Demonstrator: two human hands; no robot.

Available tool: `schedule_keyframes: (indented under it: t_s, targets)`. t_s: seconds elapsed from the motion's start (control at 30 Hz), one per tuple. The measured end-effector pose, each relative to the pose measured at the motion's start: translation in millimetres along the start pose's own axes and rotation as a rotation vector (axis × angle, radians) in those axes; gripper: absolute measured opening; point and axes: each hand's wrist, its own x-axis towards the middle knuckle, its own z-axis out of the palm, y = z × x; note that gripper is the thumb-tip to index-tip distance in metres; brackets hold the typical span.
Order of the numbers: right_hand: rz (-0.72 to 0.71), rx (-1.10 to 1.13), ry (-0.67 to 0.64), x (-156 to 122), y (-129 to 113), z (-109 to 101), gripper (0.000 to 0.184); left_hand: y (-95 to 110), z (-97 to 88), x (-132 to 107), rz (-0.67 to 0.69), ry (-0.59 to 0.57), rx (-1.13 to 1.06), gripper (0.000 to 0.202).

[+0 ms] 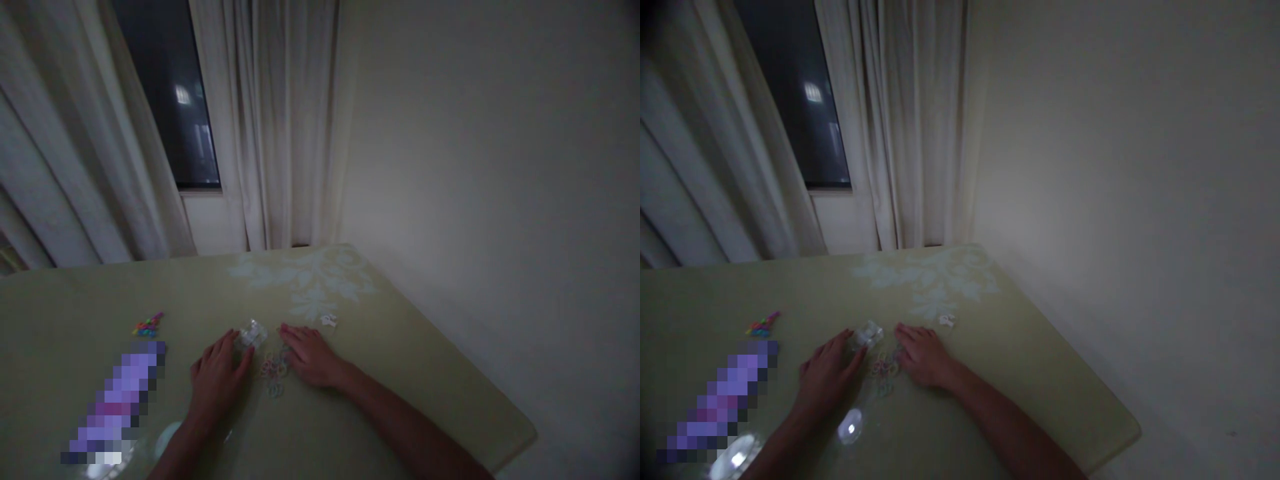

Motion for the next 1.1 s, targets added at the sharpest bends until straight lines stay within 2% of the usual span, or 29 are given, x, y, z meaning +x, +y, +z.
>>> schedule_keyframes:
  t_s: [0.1,0.17,0.27,0.4,0.57,0.7,0.8,0.9,0.97,1.1]
  targets:
    - [-0.008,-0.059,-0.02,11,0,0,0.052,-3,-4.2,0,0.004,-0.001,-0.013,0.058]
    - [-0.043,-0.048,-0.027,8,-2,1,0.052,-6,-4.7,-1,0.008,0.003,-0.031,0.057]
    - [-0.123,0.048,-0.067,-16,-6,0,0.058,-9,-0.5,-4,0.05,-0.016,-0.078,0.058]
    - [-0.148,0.193,-0.086,-48,-9,-7,0.063,-1,10.2,-11,0.196,-0.066,-0.172,0.058]
    - [-0.134,0.232,-0.038,-49,-5,-24,0.045,14,15.0,-21,0.302,-0.147,-0.215,0.054]
    - [-0.038,0.2,0.061,-50,3,-40,0.029,17,10.2,-25,0.369,-0.219,-0.224,0.053]
    - [0.014,0.192,0.024,-56,7,-48,0.019,18,3.7,-26,0.43,-0.196,-0.238,0.051]
    - [0.008,0.147,-0.055,-59,8,-49,0.014,22,-5.4,-24,0.495,-0.123,-0.269,0.032]
    - [-0.006,0.09,-0.071,-58,8,-46,0.013,25,-11.3,-24,0.577,-0.147,-0.278,0.023]
    - [0.04,-0.036,-0.035,-55,8,-41,0.013,30,-14.4,-29,0.746,-0.228,-0.207,0.023]
